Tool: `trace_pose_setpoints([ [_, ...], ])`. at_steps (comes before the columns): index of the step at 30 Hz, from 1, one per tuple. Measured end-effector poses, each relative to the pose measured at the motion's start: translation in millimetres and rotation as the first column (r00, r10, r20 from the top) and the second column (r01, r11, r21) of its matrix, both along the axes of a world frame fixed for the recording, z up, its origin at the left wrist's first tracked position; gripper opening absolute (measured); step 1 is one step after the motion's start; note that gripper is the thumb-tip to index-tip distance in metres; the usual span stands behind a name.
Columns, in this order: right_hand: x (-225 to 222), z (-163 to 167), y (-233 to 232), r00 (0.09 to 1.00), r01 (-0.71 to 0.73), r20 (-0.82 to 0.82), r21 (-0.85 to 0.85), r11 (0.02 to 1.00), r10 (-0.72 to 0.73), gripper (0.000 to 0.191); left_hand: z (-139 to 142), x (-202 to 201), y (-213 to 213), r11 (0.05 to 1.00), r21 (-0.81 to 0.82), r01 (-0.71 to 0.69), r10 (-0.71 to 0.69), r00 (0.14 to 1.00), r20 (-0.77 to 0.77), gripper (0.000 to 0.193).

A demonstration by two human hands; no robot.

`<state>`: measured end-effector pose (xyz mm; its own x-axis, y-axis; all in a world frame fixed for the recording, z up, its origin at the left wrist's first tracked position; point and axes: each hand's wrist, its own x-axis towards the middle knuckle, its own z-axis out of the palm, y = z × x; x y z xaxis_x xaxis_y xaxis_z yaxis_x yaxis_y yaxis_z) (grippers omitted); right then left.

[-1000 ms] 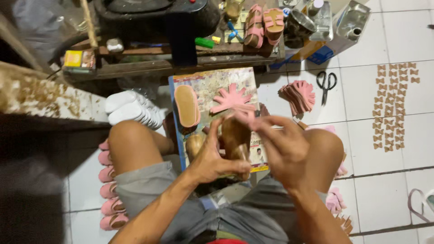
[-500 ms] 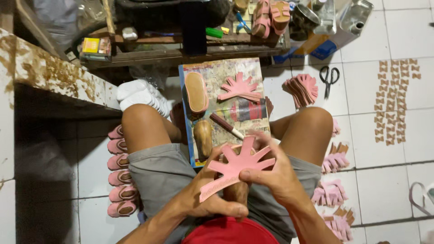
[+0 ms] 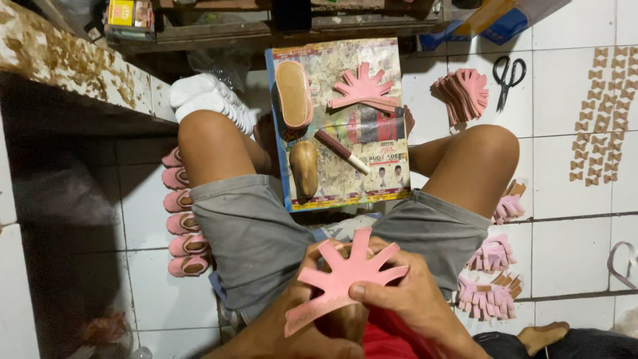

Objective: The person sits on the floor assembling pink sandals. They fit a pink upper with straps over a wooden shoe last, tap and press the straps with a cylindrical wooden tool, and work the upper down around the last, handling sandal uppers, soles, and lasts one at a time.

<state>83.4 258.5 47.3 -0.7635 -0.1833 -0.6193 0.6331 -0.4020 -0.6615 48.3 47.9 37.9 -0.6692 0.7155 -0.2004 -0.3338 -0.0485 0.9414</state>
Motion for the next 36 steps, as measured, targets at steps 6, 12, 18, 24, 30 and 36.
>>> trace_pose_setpoints([
  [6,10,-2,-7,0.986,-0.161,-0.006,0.149,0.976,0.164,0.046,-20,2,39,0.993,0.117,0.031,-0.038,0.997,0.062,0.075],
  [12,17,-15,-14,0.982,-0.176,-0.033,0.192,0.966,0.185,0.045,27,-15,-11,0.999,0.032,0.003,-0.011,0.964,0.266,0.066],
  [18,21,-25,-11,0.972,-0.228,-0.024,0.162,0.96,0.235,0.041,27,-4,-40,0.994,-0.081,0.071,-0.012,0.818,0.575,0.057],
  [24,18,-31,-10,0.977,-0.214,-0.004,0.057,0.975,0.215,0.048,-9,18,-27,0.996,-0.087,-0.014,0.063,0.807,0.587,0.048],
  [30,14,-35,-10,0.967,-0.252,-0.017,0.03,0.967,0.253,0.058,-10,20,-31,0.996,-0.035,-0.087,0.09,0.792,0.604,0.049],
  [36,12,-37,-13,0.967,-0.254,-0.021,-0.028,0.967,0.254,0.063,-18,23,-32,0.996,0.006,-0.084,0.065,0.81,0.583,0.049],
])
